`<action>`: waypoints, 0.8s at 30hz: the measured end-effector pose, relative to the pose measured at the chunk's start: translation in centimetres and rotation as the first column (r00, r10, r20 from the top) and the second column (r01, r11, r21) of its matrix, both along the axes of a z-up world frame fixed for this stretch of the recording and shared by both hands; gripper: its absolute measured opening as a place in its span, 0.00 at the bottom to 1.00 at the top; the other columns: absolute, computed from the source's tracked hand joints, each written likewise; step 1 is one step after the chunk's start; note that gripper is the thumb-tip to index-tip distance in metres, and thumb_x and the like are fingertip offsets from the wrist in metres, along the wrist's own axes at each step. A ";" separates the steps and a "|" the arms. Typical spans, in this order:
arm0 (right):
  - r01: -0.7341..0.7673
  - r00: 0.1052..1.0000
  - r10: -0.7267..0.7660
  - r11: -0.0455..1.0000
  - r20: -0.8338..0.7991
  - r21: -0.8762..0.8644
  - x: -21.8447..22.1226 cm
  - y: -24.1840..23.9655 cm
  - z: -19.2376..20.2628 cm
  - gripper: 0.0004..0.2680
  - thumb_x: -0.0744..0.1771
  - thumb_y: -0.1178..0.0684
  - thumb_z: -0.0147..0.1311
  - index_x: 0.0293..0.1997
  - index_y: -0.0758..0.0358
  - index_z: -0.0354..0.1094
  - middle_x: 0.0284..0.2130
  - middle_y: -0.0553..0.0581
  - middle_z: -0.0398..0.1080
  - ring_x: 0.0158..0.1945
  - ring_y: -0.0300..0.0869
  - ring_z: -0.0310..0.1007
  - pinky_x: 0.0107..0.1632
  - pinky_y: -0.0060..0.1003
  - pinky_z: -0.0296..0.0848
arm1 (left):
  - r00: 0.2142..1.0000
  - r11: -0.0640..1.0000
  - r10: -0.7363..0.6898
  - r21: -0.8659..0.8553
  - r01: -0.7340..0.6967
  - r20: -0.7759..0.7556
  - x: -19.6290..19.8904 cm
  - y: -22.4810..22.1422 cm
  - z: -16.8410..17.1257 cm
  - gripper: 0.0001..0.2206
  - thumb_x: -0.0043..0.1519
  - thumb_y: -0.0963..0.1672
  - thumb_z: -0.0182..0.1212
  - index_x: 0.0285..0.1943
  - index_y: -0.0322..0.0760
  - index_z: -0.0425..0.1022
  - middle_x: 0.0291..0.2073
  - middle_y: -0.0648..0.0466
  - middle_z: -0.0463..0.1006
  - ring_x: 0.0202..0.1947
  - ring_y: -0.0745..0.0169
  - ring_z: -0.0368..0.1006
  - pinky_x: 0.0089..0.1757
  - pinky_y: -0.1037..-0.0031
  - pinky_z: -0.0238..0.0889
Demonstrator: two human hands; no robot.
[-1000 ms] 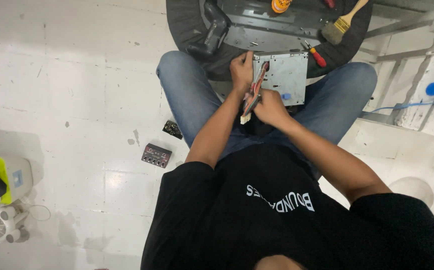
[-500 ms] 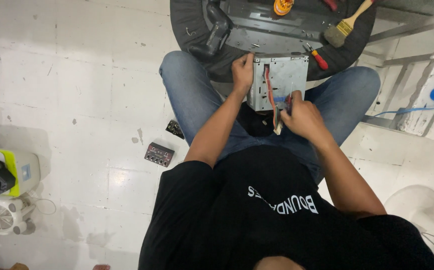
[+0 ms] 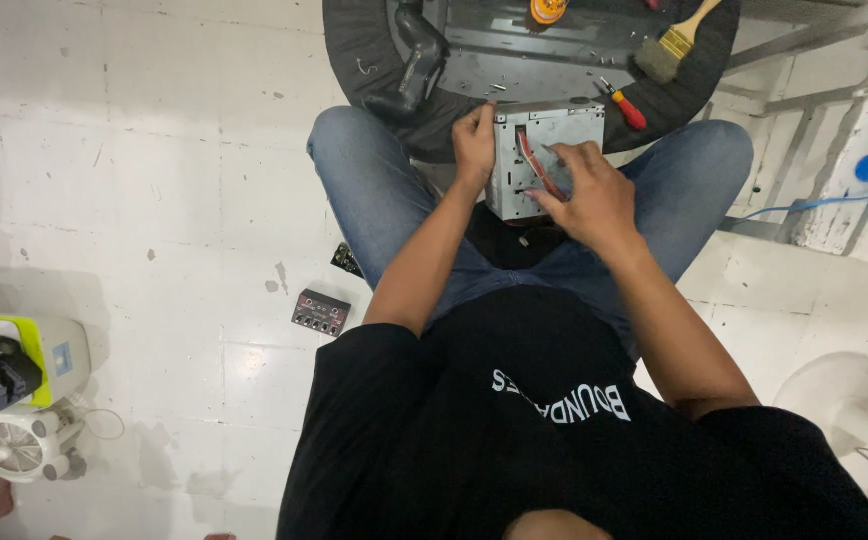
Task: Finalizing the assembly of a computer power supply unit by connecting internal components and securing the outer casing with screws.
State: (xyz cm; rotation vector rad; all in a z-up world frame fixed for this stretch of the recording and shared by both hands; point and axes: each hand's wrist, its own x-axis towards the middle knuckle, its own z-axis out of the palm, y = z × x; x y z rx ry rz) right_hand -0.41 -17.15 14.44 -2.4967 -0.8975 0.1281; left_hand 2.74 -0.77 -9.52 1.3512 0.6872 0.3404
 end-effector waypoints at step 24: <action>0.580 0.699 -0.300 0.769 -0.649 0.270 9.5 -5.6 -9.2 0.09 0.73 0.49 0.53 0.40 0.59 0.74 0.32 0.50 0.77 0.32 0.31 0.71 0.36 0.26 0.71 | 0.936 0.948 -0.020 -0.305 -0.093 -0.350 2.3 1.4 9.4 0.16 0.55 0.49 0.63 0.35 0.29 0.84 0.31 0.49 0.84 0.35 0.60 0.76 0.39 0.72 0.66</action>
